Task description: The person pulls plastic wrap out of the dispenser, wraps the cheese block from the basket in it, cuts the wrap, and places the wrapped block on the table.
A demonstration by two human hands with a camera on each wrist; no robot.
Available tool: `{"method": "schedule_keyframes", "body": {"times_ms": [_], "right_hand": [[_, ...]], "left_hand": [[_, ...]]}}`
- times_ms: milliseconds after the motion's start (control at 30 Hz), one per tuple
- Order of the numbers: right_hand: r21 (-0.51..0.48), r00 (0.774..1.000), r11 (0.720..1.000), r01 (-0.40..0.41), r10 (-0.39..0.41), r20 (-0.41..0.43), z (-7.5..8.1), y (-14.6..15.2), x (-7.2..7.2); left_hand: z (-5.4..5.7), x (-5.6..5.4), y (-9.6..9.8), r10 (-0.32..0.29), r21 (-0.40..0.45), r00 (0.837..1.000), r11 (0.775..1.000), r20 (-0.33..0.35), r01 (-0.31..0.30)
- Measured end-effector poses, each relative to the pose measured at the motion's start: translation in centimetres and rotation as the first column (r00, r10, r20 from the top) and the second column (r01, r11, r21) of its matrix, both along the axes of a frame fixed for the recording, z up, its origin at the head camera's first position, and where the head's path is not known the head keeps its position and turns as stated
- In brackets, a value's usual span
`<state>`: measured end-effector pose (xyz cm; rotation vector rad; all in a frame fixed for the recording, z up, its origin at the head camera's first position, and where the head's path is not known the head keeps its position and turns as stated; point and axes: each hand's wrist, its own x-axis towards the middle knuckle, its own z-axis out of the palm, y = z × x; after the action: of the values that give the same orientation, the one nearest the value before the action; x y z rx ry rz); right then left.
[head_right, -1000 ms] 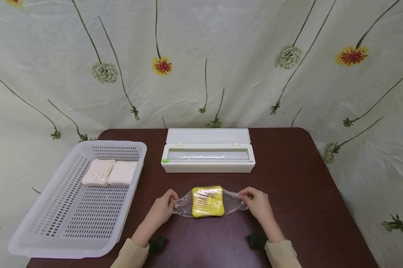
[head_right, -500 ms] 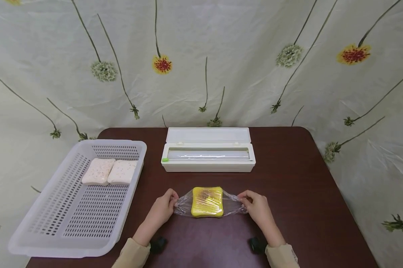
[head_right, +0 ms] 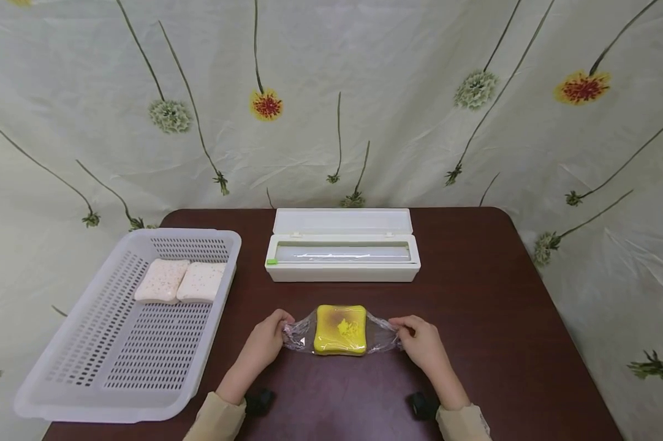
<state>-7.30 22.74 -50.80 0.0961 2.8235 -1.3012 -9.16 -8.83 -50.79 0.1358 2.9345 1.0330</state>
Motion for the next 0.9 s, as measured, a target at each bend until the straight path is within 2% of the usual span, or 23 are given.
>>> {"method": "schedule_keyframes", "body": {"times_ms": [133,233,300,433,600,767,900], "right_hand": [[-0.040,0.999,0.999,-0.013,0.015,0.048,0.3,0.0,0.1],[-0.024,0.998,0.999,-0.048,0.049,0.039,0.4,0.0,0.2],[0.000,0.997,0.998,-0.068,0.068,0.021,0.4,0.1,0.3],[-0.037,0.997,0.997,-0.075,0.075,0.013,0.5,0.1,0.3],[-0.095,0.999,0.995,-0.041,0.044,0.031,0.6,-0.1,0.2],[-0.073,1.000,0.997,0.014,-0.014,0.008,0.7,-0.4,0.2],[-0.072,0.996,0.994,0.086,-0.089,-0.033,0.7,-1.0,0.1]], "left_hand": [[0.3,-0.1,0.1,0.020,0.049,0.997,0.999,0.077,-0.024],[0.5,0.0,0.2,0.026,0.104,0.991,0.994,0.128,-0.040],[0.6,0.0,0.2,0.014,0.160,0.987,0.986,0.158,-0.040],[0.8,0.2,0.2,-0.025,0.266,0.979,0.964,0.202,-0.030],[0.7,0.4,0.3,-0.028,0.300,0.978,0.953,0.208,-0.037],[0.4,0.3,0.5,0.004,0.344,0.980,0.936,0.199,-0.073],[0.4,0.3,0.6,0.040,0.289,0.991,0.954,0.127,-0.076]]}}
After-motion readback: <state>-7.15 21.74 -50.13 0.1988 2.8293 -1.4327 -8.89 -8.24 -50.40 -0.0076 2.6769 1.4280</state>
